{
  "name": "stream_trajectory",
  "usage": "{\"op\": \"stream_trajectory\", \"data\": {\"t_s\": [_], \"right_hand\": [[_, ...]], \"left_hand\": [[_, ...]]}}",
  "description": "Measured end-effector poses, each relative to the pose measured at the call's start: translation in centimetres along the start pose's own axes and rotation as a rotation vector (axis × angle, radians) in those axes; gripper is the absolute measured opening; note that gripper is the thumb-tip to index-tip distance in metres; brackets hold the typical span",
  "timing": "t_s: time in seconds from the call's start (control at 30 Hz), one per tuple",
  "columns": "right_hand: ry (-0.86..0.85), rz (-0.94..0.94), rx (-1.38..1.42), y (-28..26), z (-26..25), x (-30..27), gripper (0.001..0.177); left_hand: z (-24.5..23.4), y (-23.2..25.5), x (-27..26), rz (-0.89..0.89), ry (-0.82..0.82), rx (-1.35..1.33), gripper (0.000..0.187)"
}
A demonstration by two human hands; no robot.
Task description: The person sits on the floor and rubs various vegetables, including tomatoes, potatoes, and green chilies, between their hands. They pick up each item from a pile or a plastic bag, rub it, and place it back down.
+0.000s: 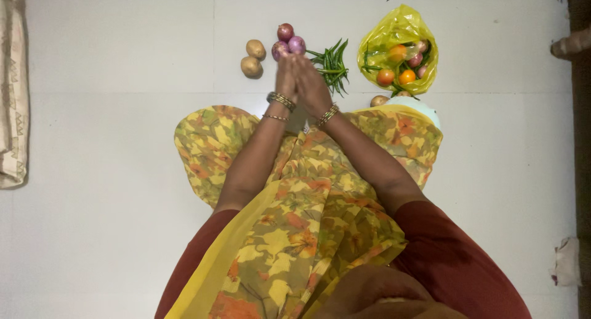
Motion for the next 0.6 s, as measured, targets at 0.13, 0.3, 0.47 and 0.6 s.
{"op": "stream_trajectory", "data": {"t_s": [0.13, 0.3, 0.47, 0.6], "right_hand": [[0.089, 0.286, 0.381, 6.6, 0.5, -0.6, 0.040], [0.428, 0.560, 1.442, 12.8, 1.9, -2.6, 0.063], [0.420, 0.574, 1.287, 12.6, 2.2, -3.1, 0.077], [0.249, 0.387, 0.706, 9.2, 1.5, -1.6, 0.076]], "left_hand": [[3.0, -3.7, -1.3, -0.124, -0.249, -0.080, 0.062], [6.0, -7.0, 0.6, 0.189, -0.389, 0.149, 0.050], [5.0, -5.7, -0.2, 0.723, -0.014, 0.770, 0.036], [2.9, -5.1, 1.2, 0.297, -0.074, 0.245, 0.041]]}}
Point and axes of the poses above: each hand's wrist, its own x-axis towards the middle knuckle, its own z-axis out of the palm, y = z × x, the point moved 9 cm from there along x, towards the middle knuckle, and after that the axes turned 11 degrees about -z, right-handed, at the moved point
